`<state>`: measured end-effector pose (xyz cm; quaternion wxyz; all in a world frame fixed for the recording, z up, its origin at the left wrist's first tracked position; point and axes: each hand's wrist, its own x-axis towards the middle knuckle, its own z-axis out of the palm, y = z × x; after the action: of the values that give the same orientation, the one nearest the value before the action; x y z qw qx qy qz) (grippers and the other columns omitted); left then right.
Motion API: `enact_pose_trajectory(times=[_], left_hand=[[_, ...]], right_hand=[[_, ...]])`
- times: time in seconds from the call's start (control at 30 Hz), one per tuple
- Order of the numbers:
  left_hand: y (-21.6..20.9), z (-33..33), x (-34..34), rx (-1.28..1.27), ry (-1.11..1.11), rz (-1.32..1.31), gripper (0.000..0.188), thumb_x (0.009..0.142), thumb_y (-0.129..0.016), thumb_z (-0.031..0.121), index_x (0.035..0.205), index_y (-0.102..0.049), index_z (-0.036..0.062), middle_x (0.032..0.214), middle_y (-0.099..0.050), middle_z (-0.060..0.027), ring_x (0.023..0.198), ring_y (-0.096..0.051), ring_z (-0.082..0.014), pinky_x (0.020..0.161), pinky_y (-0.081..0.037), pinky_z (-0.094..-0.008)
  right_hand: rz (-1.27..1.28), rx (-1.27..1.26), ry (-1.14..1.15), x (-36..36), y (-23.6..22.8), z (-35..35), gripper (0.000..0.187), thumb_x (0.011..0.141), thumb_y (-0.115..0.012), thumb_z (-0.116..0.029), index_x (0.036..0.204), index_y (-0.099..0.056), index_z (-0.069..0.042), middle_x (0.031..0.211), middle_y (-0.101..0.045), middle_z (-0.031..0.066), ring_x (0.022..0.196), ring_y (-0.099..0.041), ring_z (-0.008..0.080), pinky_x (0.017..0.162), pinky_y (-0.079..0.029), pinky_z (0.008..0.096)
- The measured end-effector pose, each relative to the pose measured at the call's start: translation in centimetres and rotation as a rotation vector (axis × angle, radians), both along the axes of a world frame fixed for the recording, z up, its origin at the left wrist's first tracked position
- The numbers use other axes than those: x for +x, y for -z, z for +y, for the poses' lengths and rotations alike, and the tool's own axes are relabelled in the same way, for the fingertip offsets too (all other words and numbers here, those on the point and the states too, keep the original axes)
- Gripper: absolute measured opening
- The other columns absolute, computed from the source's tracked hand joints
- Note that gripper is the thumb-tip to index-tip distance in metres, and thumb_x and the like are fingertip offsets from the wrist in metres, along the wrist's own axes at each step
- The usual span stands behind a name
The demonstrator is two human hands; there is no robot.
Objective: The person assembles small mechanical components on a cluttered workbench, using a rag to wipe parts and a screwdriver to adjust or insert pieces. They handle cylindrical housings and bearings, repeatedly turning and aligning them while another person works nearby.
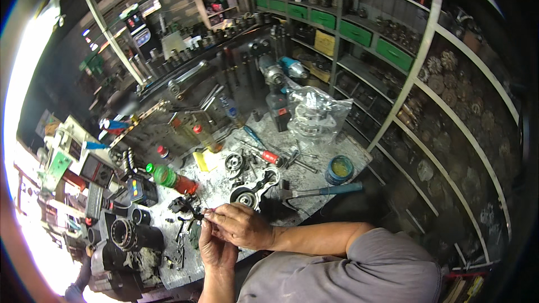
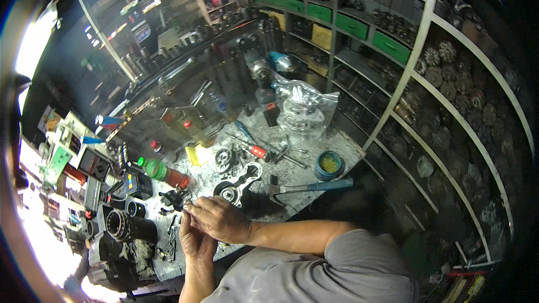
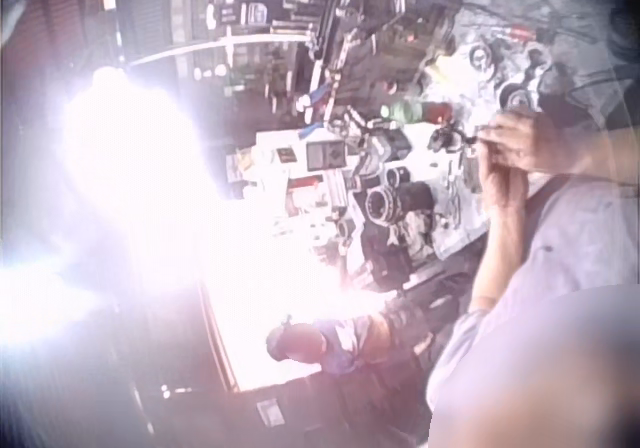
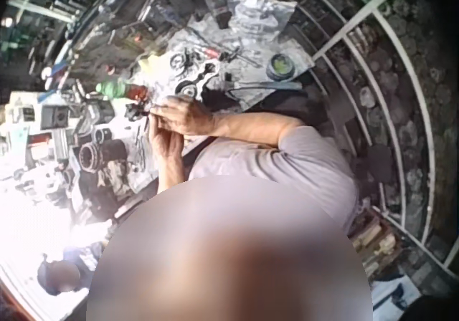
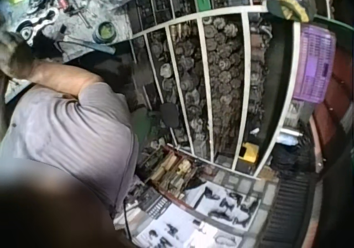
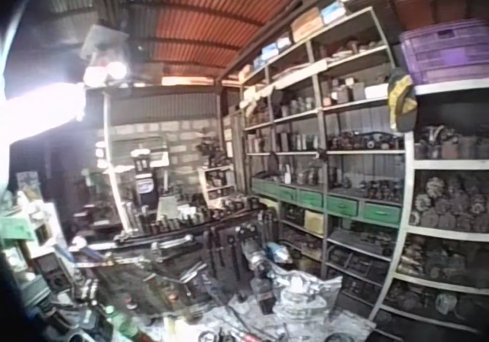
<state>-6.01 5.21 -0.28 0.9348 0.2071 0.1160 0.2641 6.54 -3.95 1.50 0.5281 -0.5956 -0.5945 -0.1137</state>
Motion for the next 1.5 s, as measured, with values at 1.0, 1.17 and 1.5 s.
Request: enact_pose_trajectory(times=[1.0, 1.17, 1.5], left_hand=[[4.2, 2.2, -2.3, 0.292, -0.221, 0.561, 0.028, 0.108, -0.072, 0.02, 0.134, -0.065, 0.0115, 0.122, -0.077, -0.0057, 0.099, -0.075, -0.0164, 0.086, -0.06, -0.0306], [5.3, 1.4, -4.1, 0.241, -0.255, 0.519, 0.021, 0.107, -0.073, 0.016, 0.127, -0.067, 0.0096, 0.115, -0.078, -0.0066, 0.096, -0.076, -0.0147, 0.084, -0.063, -0.0298], [7.2, 1.5, -6.9, 0.204, -0.339, 0.602, 0.018, 0.108, -0.072, 0.012, 0.123, -0.066, 0.0068, 0.112, -0.077, -0.0086, 0.093, -0.076, -0.0151, 0.083, -0.064, -0.0292]], right_hand=[[-0.385, -1.23, 0.646, 23.4, 6.8, -23.1, 0.013, 0.084, -0.071, -0.009, 0.088, -0.082, -0.002, 0.107, -0.078, 0.0183, 0.105, -0.075, 0.0367, 0.089, -0.063, 0.0479], [-0.32, -1.228, 0.525, 24.8, 5.4, -22.1, 0.01, 0.083, -0.073, -0.007, 0.084, -0.081, -0.002, 0.106, -0.077, 0.0195, 0.106, -0.075, 0.0379, 0.088, -0.063, 0.0487], [-0.225, -1.174, 0.401, 25.5, 5.1, -22.4, 0.014, 0.089, -0.072, -0.007, 0.098, -0.082, -0.002, 0.108, -0.077, 0.0175, 0.104, -0.075, 0.0387, 0.093, -0.06, 0.0488]])
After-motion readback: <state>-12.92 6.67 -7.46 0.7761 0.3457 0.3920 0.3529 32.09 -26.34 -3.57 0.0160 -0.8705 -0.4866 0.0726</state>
